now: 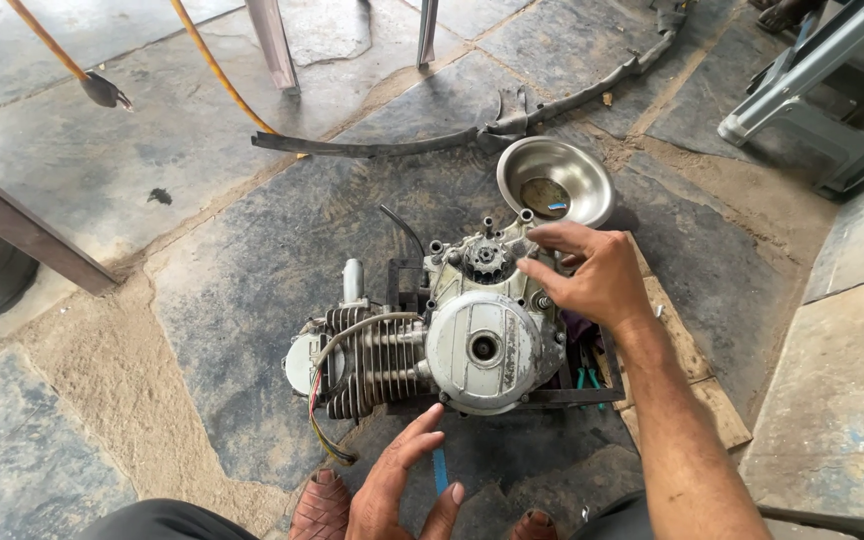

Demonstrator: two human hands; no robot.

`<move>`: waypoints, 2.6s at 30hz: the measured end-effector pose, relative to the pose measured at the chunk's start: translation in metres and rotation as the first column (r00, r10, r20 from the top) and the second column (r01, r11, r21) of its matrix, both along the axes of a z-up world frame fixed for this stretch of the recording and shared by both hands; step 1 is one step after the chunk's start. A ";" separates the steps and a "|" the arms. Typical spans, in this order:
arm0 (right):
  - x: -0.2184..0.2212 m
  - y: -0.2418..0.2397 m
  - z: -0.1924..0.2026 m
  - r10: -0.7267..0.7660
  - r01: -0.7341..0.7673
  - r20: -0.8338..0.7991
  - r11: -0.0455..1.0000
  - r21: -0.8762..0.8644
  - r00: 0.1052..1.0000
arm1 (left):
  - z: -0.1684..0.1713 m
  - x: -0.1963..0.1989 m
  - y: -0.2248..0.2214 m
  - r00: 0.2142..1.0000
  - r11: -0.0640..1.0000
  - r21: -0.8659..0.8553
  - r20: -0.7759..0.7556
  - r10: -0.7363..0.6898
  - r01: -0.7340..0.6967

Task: Repairing and assembling components of a motorcycle engine crankcase.

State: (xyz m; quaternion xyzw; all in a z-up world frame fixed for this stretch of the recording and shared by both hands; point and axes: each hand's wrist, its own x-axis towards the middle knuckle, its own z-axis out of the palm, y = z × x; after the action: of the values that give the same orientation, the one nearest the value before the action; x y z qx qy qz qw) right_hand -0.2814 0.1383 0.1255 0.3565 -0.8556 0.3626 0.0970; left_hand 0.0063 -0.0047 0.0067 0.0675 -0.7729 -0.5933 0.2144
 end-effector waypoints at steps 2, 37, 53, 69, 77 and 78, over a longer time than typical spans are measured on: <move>-0.002 0.002 -0.006 -0.006 0.006 -0.030 1.000 0.006 1.000 | 0.001 0.000 -0.001 1.000 1.000 0.006 -0.007 -0.001 0.001; 0.008 0.067 0.035 -0.226 0.186 -0.095 0.931 -0.315 0.969 | 0.011 0.002 -0.007 0.994 0.993 -0.081 0.078 -0.080 0.086; 0.351 0.373 -0.477 -0.792 0.863 0.603 0.370 0.343 0.099 | -0.154 -0.001 -0.141 0.929 0.888 -0.275 0.081 -0.360 0.368; 0.279 0.359 -0.462 -0.839 0.608 0.543 0.451 0.653 0.039 | 0.013 0.017 -0.024 0.994 0.822 -0.567 -0.043 -0.097 0.056; 0.148 0.337 -0.272 -0.346 0.785 0.803 0.577 -0.225 0.485 | 0.148 -0.021 -0.005 0.982 0.983 -0.162 -0.153 -0.109 0.084; 0.135 0.324 -0.218 -0.322 0.715 0.718 0.610 -0.341 0.617 | 0.154 -0.032 -0.009 0.980 0.988 -0.093 -0.146 -0.135 0.123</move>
State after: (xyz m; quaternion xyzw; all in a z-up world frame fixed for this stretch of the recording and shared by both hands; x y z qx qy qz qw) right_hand -0.1467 0.4623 -0.0927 -0.1071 -0.7453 0.6569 0.0401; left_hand -0.0254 -0.0136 0.1602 -0.0373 -0.7811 -0.5767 0.2365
